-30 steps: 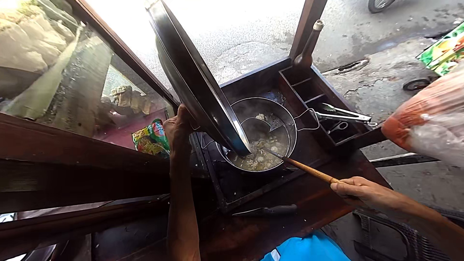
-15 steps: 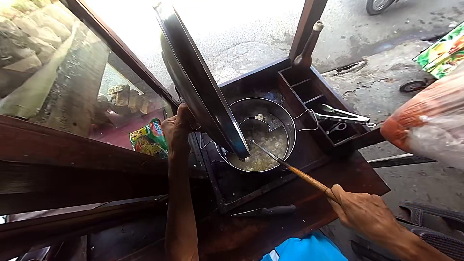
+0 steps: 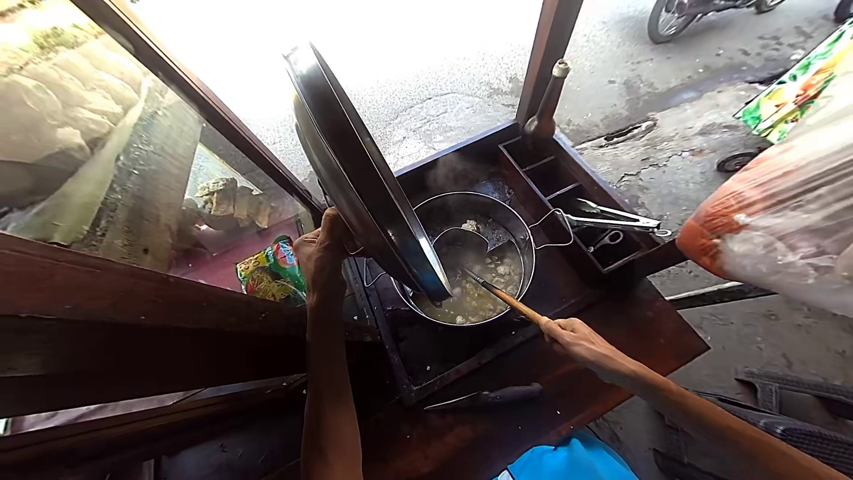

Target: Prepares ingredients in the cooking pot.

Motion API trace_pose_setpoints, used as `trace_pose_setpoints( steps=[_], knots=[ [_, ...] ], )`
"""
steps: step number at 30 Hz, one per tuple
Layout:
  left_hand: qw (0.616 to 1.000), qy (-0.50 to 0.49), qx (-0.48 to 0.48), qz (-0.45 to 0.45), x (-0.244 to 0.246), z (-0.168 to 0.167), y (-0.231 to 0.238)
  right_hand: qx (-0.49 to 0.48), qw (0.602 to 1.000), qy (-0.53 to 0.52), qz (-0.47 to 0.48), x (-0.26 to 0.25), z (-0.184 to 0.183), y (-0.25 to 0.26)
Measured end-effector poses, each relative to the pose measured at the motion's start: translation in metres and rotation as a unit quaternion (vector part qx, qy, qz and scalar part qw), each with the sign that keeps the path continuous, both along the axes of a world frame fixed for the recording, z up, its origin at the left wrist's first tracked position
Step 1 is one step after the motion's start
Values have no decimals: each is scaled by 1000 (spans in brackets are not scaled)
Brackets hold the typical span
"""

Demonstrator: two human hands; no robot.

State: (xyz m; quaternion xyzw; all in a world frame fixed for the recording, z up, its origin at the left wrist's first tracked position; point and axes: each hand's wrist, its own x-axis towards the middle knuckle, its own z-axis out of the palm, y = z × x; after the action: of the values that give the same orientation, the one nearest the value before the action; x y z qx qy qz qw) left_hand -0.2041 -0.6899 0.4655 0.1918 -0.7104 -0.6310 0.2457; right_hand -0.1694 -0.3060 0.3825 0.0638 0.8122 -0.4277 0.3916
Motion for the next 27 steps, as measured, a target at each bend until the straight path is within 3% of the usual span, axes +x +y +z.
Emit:
trace_pose_setpoints(
  steps=[2, 7, 11, 16, 20, 27],
  knots=[
    [1000, -5, -7, 7, -2, 1, 0, -109, 976, -136, -128, -5, 3, -15],
    [1000, 10, -8, 4, -6, 3, 1, -294, 840, -319, -327, -16, -13, -38],
    [1000, 10, 6, 7, -7, 3, 2, -406, 743, -357, -395, -15, -28, -50],
    [1000, 5, 15, 13, -7, 4, 3, -496, 662, -338, -448, -3, -34, -59],
    [1000, 12, 6, 3, -5, 4, 4, -544, 627, -320, -457, 26, -32, -61],
    [999, -23, -10, 20, -4, 0, 1, -561, 619, -325, -443, 66, 8, -65]
  ],
)
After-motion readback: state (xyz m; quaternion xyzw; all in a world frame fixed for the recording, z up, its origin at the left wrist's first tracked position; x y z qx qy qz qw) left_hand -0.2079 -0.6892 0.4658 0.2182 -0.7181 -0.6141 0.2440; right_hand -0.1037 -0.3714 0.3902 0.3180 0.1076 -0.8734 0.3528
